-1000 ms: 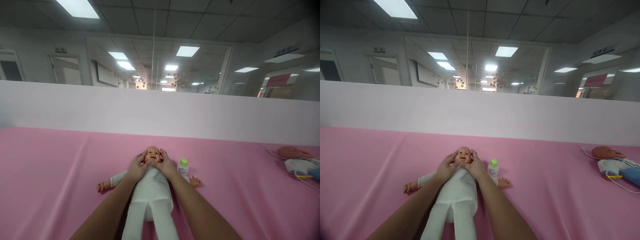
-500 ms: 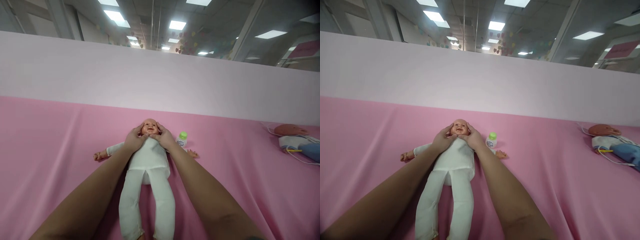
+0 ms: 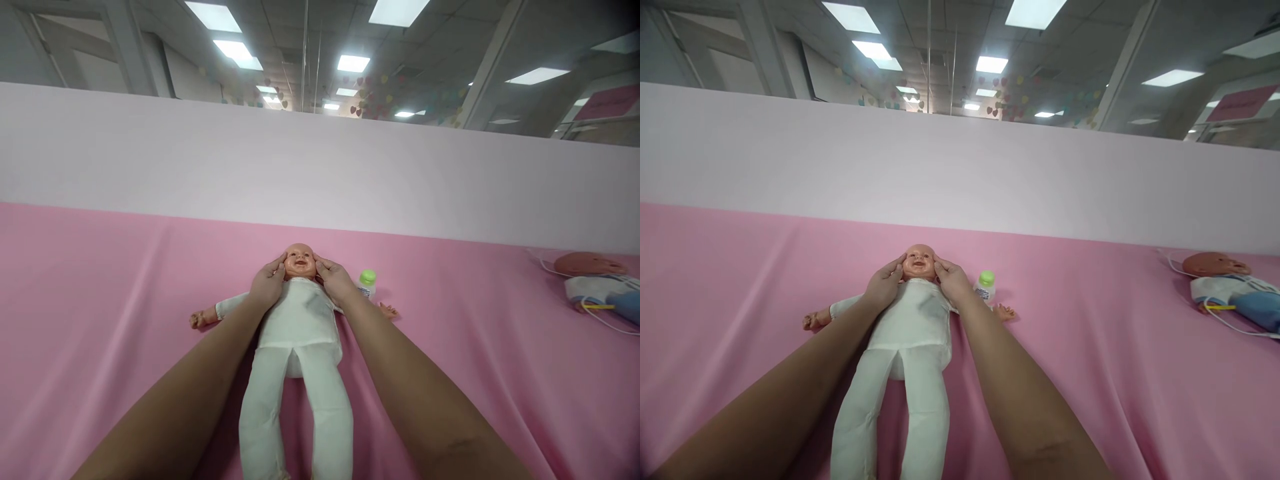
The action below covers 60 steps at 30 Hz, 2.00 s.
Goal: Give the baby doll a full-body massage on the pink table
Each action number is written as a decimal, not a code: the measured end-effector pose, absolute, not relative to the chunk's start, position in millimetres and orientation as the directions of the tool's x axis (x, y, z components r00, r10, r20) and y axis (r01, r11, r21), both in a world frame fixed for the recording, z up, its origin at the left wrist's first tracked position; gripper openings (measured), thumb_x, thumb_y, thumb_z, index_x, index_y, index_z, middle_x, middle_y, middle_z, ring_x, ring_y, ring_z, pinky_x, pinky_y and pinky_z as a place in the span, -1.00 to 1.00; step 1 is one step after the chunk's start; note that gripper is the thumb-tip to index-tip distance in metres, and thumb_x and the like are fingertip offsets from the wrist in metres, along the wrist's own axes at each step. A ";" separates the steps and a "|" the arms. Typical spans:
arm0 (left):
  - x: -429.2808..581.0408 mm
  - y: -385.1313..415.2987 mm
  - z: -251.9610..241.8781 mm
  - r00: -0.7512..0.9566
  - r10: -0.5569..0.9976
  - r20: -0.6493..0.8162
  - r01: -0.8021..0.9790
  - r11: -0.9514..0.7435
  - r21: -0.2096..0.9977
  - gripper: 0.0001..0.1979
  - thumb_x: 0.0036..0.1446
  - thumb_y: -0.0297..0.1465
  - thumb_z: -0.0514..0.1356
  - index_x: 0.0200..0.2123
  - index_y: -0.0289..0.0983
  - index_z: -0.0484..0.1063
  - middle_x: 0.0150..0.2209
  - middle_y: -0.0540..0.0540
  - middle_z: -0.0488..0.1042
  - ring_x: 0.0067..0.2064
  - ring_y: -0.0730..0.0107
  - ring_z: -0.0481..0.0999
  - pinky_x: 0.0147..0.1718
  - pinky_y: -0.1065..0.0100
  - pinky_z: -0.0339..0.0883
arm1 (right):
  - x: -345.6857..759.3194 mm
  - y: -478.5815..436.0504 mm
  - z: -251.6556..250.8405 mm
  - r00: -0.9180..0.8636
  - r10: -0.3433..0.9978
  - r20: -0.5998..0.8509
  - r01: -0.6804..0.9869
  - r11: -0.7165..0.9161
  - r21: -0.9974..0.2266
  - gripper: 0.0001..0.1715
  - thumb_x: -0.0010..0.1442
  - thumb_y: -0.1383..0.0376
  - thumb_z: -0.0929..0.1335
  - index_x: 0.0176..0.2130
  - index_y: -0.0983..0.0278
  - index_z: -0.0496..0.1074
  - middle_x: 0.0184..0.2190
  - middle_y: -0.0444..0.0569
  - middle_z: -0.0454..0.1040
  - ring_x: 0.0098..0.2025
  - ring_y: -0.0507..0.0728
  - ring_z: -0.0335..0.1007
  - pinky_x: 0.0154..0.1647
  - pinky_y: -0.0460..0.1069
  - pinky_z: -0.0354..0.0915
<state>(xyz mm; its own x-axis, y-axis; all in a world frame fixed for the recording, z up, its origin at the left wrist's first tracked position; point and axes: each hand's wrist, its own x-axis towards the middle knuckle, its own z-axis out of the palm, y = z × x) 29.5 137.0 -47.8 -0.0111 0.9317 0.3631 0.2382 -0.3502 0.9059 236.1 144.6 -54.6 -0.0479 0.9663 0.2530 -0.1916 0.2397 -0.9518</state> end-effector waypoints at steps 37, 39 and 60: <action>28.2 141.9 -55.0 -0.057 0.927 0.370 0.388 -0.321 0.864 -0.36 0.20 -0.09 0.31 0.32 -0.08 0.41 0.23 -0.22 0.50 0.10 0.06 0.58 0.17 0.11 0.35 | 226.3 131.6 -42.7 -0.049 0.952 0.303 0.110 0.306 -0.945 -0.12 0.10 -0.04 0.56 0.32 0.06 0.38 0.25 0.00 0.49 0.27 0.29 0.42 0.38 0.24 0.23; 29.2 140.4 -53.9 -0.051 0.934 0.353 0.441 -0.296 0.847 -0.26 0.13 -0.09 0.36 0.36 -0.09 0.36 0.22 -0.27 0.49 -0.01 0.07 0.62 0.08 0.12 0.42 | 223.4 130.5 -43.9 -0.024 0.955 0.296 0.170 0.295 -0.940 0.03 0.00 -0.03 0.61 0.35 0.06 0.33 0.20 0.03 0.53 0.20 0.32 0.48 0.31 0.26 0.31; 26.5 153.1 -62.7 -0.053 0.927 0.371 0.376 -0.326 0.867 -0.48 0.43 -0.13 0.03 0.34 -0.16 0.37 0.31 -0.19 0.44 0.33 0.12 0.40 0.28 0.10 0.26 | 230.6 151.3 -60.0 -0.088 0.963 0.254 -0.211 0.231 -0.950 -0.30 0.18 -0.10 0.47 0.17 0.20 0.52 0.20 0.02 0.54 0.25 0.26 0.46 0.35 0.22 0.30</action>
